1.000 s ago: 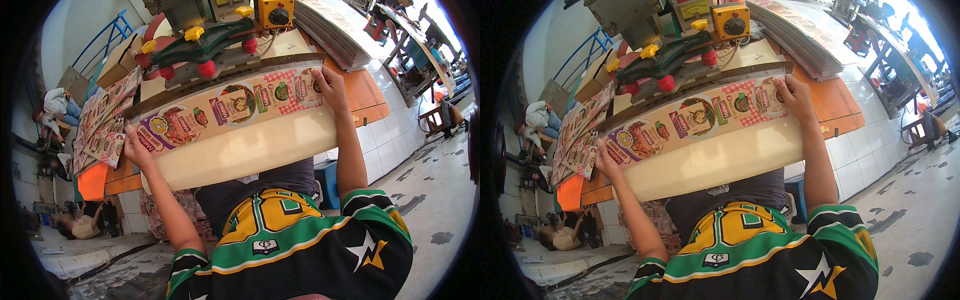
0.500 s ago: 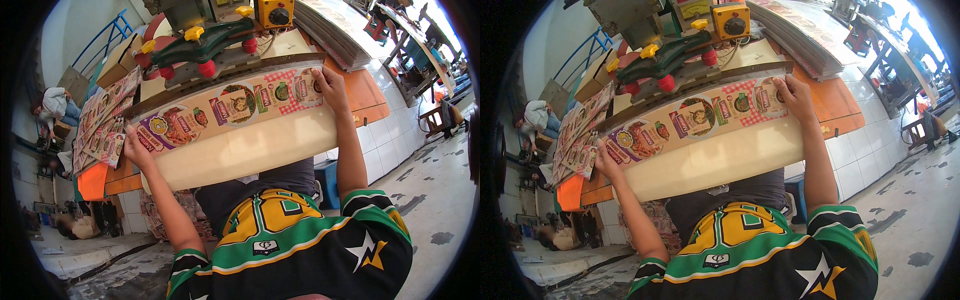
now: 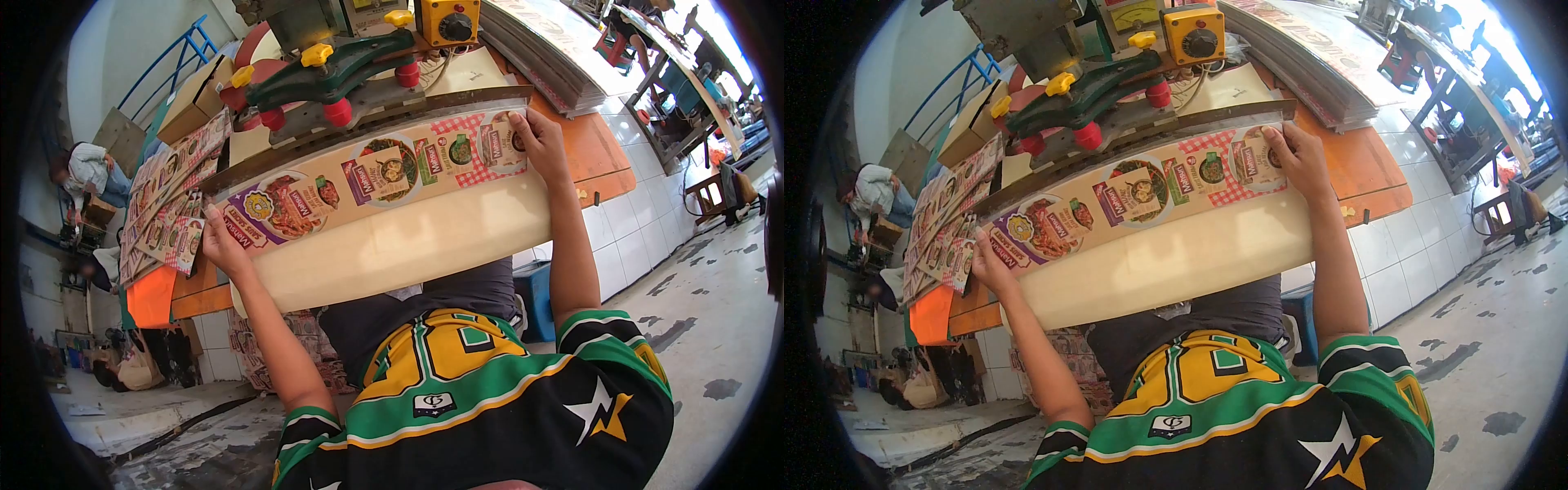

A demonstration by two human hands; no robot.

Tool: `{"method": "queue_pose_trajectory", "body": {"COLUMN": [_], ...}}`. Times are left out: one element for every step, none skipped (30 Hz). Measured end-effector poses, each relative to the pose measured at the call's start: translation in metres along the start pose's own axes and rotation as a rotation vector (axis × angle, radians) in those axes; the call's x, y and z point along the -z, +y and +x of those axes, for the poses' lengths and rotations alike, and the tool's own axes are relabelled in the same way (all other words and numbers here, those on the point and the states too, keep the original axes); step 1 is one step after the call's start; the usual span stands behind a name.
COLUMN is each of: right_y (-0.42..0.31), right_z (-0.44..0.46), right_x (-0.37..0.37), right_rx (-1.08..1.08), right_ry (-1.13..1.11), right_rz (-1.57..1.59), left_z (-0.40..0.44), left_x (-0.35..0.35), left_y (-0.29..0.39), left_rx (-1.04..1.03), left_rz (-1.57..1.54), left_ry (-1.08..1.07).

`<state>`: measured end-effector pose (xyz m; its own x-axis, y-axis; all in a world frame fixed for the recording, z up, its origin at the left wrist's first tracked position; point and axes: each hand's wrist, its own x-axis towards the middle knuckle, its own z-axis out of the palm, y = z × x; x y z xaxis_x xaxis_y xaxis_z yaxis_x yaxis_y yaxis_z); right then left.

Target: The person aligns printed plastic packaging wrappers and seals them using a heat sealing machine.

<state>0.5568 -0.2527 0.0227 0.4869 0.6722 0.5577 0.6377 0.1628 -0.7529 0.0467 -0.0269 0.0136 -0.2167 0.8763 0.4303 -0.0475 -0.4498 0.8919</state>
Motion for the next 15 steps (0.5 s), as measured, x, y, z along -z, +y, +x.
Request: {"method": "queue_pose_trajectory", "body": {"right_y": [0.0014, 0.0027, 0.0040, 0.0030, 0.0016, 0.0007, 0.0006, 0.0006, 0.0006, 0.0011, 0.0020, 0.0026, 0.0022, 0.0016, 0.0008], "right_z": [0.0002, 0.0005, 0.0007, 0.0007, 0.0004, 0.0003, 0.0003, 0.0003, 0.0003, 0.0002, 0.0002, 0.0003, 0.0004, 0.0004, 0.0003], "right_x": [0.0004, 0.0009, 0.0012, 0.0010, 0.0009, 0.0006, 0.0004, 0.0001, 0.0000, -0.0001, -0.0001, 0.0000, 0.0001, 0.0005, 0.0009], "right_rx": [0.000, 0.001, 0.001, 0.001, 0.000, -0.002, -0.002, 0.004, 0.011, 0.011, 0.010, 0.009, 0.009, 0.000, -0.009], "right_ry": [0.000, -0.007, -0.014, -0.014, -0.014, -0.014, -0.014, -0.011, -0.008, -0.008, -0.008, -0.008, -0.008, -0.013, -0.019], "right_rz": [0.000, -0.012, -0.024, -0.024, -0.015, -0.005, -0.005, -0.001, 0.004, 0.004, 0.004, 0.004, 0.004, -0.005, -0.014], "left_z": [-0.0002, -0.0004, 0.0003, 0.0012, 0.0018, 0.0021, 0.0019, 0.0017, 0.0017, 0.0017, 0.0018, 0.0019, 0.0021, 0.0022, 0.0022], "left_x": [-0.0002, -0.0003, 0.0006, 0.0017, 0.0027, 0.0035, 0.0033, 0.0031, 0.0029, 0.0030, 0.0030, 0.0030, 0.0028, 0.0027, 0.0029], "left_y": [0.0007, 0.0014, 0.0003, -0.0011, -0.0026, -0.0041, -0.0040, -0.0039, -0.0037, -0.0040, -0.0041, -0.0043, -0.0042, -0.0043, -0.0043], "left_rx": [0.005, 0.010, 0.010, 0.006, 0.002, 0.002, 0.000, -0.002, -0.002, 0.001, 0.003, 0.003, 0.002, 0.001, 0.001], "left_rz": [-0.002, -0.005, -0.005, -0.002, 0.001, 0.002, 0.000, -0.002, -0.001, 0.001, 0.004, 0.004, 0.005, 0.007, 0.007], "left_ry": [-0.003, -0.006, -0.006, -0.013, -0.020, -0.020, -0.017, -0.014, -0.014, -0.009, -0.005, -0.005, -0.004, -0.002, -0.002]}}
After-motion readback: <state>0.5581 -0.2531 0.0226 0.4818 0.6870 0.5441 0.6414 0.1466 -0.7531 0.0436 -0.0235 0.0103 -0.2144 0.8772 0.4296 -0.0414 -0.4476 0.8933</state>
